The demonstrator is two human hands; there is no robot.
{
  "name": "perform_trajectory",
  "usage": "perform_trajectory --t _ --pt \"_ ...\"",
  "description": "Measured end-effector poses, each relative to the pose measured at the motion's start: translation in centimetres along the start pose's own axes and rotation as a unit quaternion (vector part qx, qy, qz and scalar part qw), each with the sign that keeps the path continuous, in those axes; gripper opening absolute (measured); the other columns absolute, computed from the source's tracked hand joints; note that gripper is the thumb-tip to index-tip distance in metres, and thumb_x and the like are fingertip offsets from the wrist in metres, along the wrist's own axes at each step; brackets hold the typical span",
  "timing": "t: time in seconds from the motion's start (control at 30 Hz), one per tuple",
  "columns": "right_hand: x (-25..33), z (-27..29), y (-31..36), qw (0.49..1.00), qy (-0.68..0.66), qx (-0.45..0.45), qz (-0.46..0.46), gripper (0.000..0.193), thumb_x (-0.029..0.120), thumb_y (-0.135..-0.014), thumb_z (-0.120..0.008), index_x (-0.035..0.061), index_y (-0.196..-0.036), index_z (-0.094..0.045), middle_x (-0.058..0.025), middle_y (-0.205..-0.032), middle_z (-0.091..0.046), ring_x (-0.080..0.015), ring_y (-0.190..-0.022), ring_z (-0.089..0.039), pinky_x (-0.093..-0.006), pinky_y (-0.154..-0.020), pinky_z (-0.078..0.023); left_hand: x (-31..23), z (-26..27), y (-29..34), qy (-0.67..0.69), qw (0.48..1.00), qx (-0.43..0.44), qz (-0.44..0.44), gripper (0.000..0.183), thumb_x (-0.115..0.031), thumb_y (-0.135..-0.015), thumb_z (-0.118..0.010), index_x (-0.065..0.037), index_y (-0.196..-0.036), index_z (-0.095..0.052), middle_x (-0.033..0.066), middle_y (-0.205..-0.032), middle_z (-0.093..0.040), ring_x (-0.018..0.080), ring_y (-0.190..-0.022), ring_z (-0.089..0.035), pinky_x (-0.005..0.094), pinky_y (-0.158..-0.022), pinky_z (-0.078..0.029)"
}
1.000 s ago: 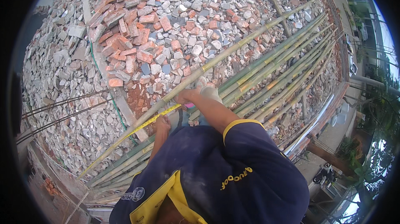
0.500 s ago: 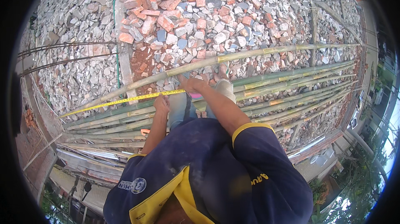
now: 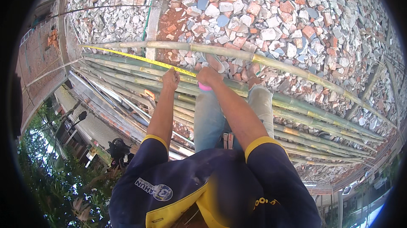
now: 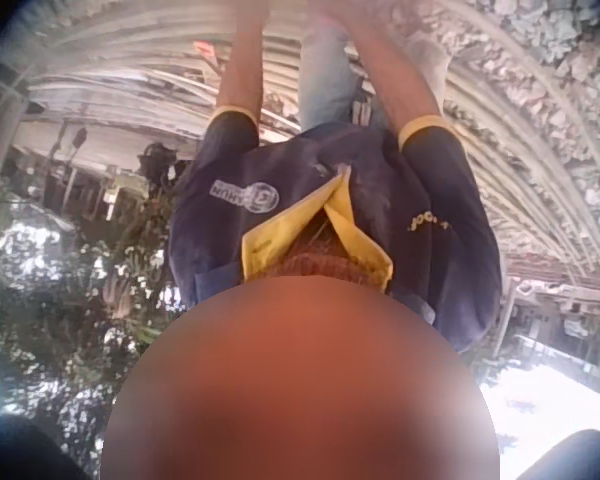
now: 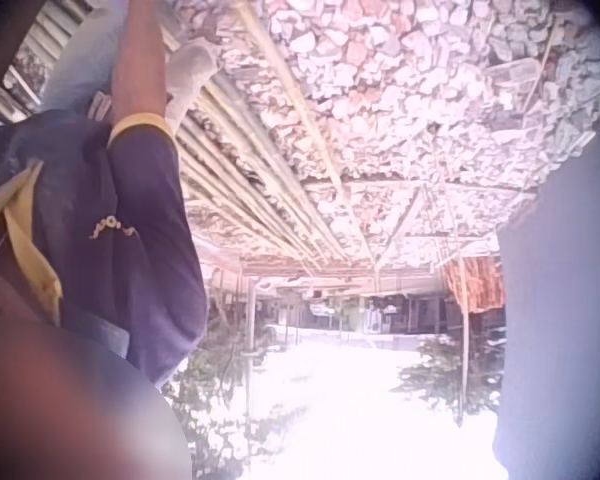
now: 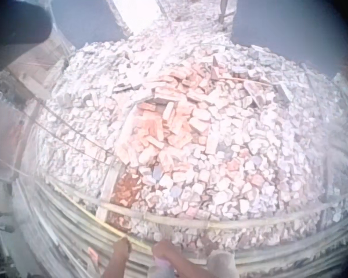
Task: The person walks across bamboo scaffolding at a construction site, then uses a tape measure to measure the length of bamboo poles laid on the ground. The person adjusts the tape measure and repositions it along the poles multiple times.
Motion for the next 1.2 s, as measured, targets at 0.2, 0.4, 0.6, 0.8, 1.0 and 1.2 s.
perform_trajectory --t 0.2,0.4,0.6,0.8,1.0,1.2 --pt "0.0 -0.3 -1.3 0.941 0.278 0.006 0.195 0.034 0.025 -0.075 -0.048 0.0013 -0.088 -0.067 -0.0223 -0.099 -0.062 -0.036 -0.094 -0.06 -0.0433 -0.082 -0.047 0.9 -1.5 -1.7 -0.083 0.994 0.029 -0.062 0.015 -0.02 -0.089 -0.051 -0.007 -0.083 -0.056 0.0029 -0.069 -0.055 0.0108 -0.059 -0.051 0.0252 -0.047 -0.04" --pt "-5.3 1.4 -4.0 1.0 0.006 0.021 0.012 0.022 0.024 -0.073 -0.056 0.0114 -0.085 -0.07 -0.0152 -0.092 -0.065 -0.0322 -0.093 -0.06 -0.0395 -0.085 -0.045 3.0 -2.8 -2.7 -0.094 0.989 -0.074 -0.088 0.025 -0.025 -0.083 -0.052 -0.003 -0.084 -0.064 0.0102 -0.07 -0.064 0.0221 -0.064 -0.062 0.0351 -0.062 -0.046" --pt "-3.5 2.6 -4.0 0.947 0.231 -0.028 0.221 0.023 0.02 -0.074 -0.054 0.0047 -0.084 -0.068 -0.0187 -0.086 -0.064 -0.0308 -0.08 -0.062 -0.0371 -0.075 -0.048 4.5 -4.2 -6.0 -0.172 0.966 -0.085 -0.171 0.024 -0.023 -0.08 -0.054 -0.002 -0.082 -0.065 0.0136 -0.074 -0.065 0.0266 -0.062 -0.061 0.0389 -0.062 -0.046" --pt "-3.1 3.2 0.1 0.923 0.279 0.005 0.266 0.027 0.023 -0.078 -0.05 0.006 -0.085 -0.069 -0.0188 -0.088 -0.064 -0.0299 -0.083 -0.062 -0.0366 -0.078 -0.047 3.7 -4.0 -5.4 -0.338 0.896 -0.133 -0.257 0.028 -0.023 -0.083 -0.048 0.001 -0.08 -0.064 0.0164 -0.081 -0.064 0.0297 -0.076 -0.061 0.0418 -0.069 -0.046" --pt "-10.0 7.3 9.7 1.0 0.01 0.026 -0.013 0.024 0.021 -0.076 -0.058 0.0006 -0.084 -0.066 -0.0093 -0.073 -0.061 -0.0167 -0.068 -0.055 -0.0307 -0.069 -0.043 2.6 -2.4 -2.9 0.062 0.989 -0.052 -0.125 0.022 -0.017 -0.078 -0.056 0.003 -0.071 -0.063 0.0101 -0.062 -0.061 0.018 -0.055 -0.057 0.0338 -0.052 -0.044" --pt "-12.4 12.1 22.1 0.996 0.069 0.044 -0.024 0.029 0.029 -0.08 -0.055 0.0023 -0.085 -0.065 -0.009 -0.078 -0.061 -0.0186 -0.071 -0.052 -0.0297 -0.073 -0.042 -1.0 -1.4 -0.1 0.037 0.991 -0.014 -0.127 0.021 -0.016 -0.077 -0.057 0.002 -0.067 -0.059 0.0067 -0.057 -0.056 0.0116 -0.045 -0.047 0.0286 -0.04 -0.034"
Point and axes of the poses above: each hand's wrist, its own y-axis away from the middle knuckle, its own z-axis out of the back of the hand, x = y × z, the point moved 7 cm from there along -y, towards the middle knuckle
